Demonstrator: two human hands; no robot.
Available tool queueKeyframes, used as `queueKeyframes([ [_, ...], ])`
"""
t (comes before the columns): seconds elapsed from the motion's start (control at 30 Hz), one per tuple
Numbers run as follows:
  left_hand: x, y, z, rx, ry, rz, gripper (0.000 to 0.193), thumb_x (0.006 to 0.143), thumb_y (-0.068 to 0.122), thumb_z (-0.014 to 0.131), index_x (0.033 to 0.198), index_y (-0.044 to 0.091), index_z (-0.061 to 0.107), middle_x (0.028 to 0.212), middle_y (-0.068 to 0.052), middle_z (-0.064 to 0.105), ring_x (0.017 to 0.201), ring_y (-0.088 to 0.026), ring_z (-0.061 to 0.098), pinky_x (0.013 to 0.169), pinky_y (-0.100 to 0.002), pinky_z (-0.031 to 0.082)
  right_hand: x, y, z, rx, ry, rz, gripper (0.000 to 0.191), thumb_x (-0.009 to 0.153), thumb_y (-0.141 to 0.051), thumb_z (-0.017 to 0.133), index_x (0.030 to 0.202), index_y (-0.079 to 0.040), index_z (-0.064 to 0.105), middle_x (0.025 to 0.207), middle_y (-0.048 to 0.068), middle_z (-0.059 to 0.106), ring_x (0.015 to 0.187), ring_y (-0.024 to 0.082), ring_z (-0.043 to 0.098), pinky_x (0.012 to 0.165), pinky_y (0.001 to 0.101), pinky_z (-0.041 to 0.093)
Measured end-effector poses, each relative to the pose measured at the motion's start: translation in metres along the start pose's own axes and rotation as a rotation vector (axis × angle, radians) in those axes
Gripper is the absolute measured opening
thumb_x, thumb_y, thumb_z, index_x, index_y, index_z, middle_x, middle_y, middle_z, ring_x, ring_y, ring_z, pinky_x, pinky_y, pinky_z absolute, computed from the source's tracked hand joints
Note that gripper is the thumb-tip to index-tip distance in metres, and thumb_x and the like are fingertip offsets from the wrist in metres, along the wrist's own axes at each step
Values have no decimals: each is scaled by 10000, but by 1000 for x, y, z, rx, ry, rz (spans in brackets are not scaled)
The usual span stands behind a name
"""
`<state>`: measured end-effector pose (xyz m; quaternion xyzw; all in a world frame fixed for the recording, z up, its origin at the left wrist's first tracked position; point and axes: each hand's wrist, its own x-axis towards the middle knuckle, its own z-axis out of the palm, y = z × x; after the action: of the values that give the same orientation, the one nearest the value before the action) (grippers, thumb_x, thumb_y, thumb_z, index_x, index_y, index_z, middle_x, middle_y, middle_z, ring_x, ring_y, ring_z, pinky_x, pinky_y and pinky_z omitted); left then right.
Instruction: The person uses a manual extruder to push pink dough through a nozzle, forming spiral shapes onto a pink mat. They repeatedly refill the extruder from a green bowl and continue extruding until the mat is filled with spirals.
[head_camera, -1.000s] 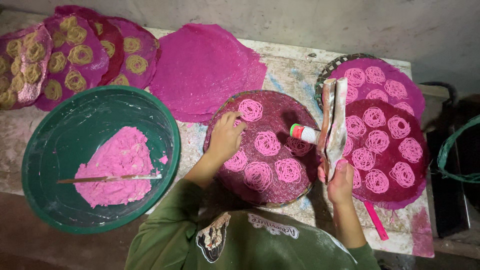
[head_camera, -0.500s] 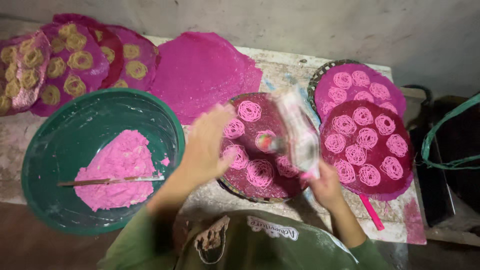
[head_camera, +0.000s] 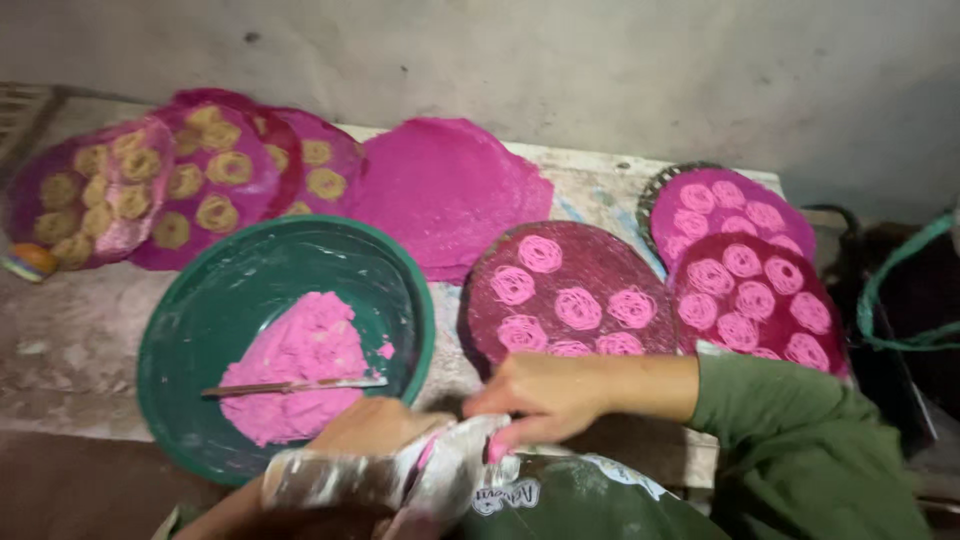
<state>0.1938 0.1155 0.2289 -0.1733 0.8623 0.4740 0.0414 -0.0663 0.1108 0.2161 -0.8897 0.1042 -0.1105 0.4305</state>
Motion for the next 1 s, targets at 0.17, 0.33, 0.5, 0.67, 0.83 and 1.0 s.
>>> queueKeyframes([
  [0.17, -92, -64, -7, -195, -35, 78, 369, 903, 218, 641, 1179, -26, 620, 1227, -167, 642, 1179, -302, 618, 1010, -422, 474, 48, 0, 25, 346, 17, -32, 438, 1105, -425, 570, 1106, 9, 632, 966, 153, 689, 862, 340, 710, 727, 438, 531],
  [0.33, -217, -173, -18, -516, -6, 282, 428, 941, 206, 611, 1267, -71, 593, 1346, -190, 602, 1278, -299, 577, 1094, -429, 438, 103, 24, -1, -510, 282, -163, 250, 935, -361, 714, 965, -115, 682, 862, 44, 684, 771, 242, 696, 663, 362, 528],
  [0.5, -240, -239, 37, -840, 306, 364, 487, 979, 194, 580, 1354, -117, 567, 1466, -212, 563, 1378, -297, 536, 1179, -435, 403, 203, 51, -33, -1320, 254, -333, 377, 787, -186, 793, 1159, -144, 747, 950, 26, 670, 885, 215, 668, 737, 382, 531],
  [0.67, -233, -273, 64, -1302, 955, 82, 378, 918, 183, 648, 1193, -74, 679, 1105, -123, 747, 1002, -188, 704, 856, -355, 587, 284, 92, 9, -1181, 805, -181, 429, 810, -126, 772, 1224, -117, 659, 1192, 169, 611, 1071, 367, 604, 895, 473, 551],
  [0.83, -274, -311, 32, -454, 1498, -175, 218, 915, 61, 717, 1126, 16, 680, 927, -56, 662, 804, -141, 613, 682, -322, 515, 358, 168, 114, -620, 200, 403, 207, 869, -235, 695, 1055, -145, 713, 1016, 109, 676, 883, 342, 690, 704, 472, 568],
  [1.0, -290, -333, 18, -127, 1676, -98, 266, 893, 42, 729, 1134, 1, 623, 962, -57, 675, 872, -164, 654, 783, -330, 528, 395, 215, 166, -637, 79, 379, 231, 857, -251, 673, 1059, -145, 712, 962, 102, 673, 859, 317, 694, 687, 462, 571],
])
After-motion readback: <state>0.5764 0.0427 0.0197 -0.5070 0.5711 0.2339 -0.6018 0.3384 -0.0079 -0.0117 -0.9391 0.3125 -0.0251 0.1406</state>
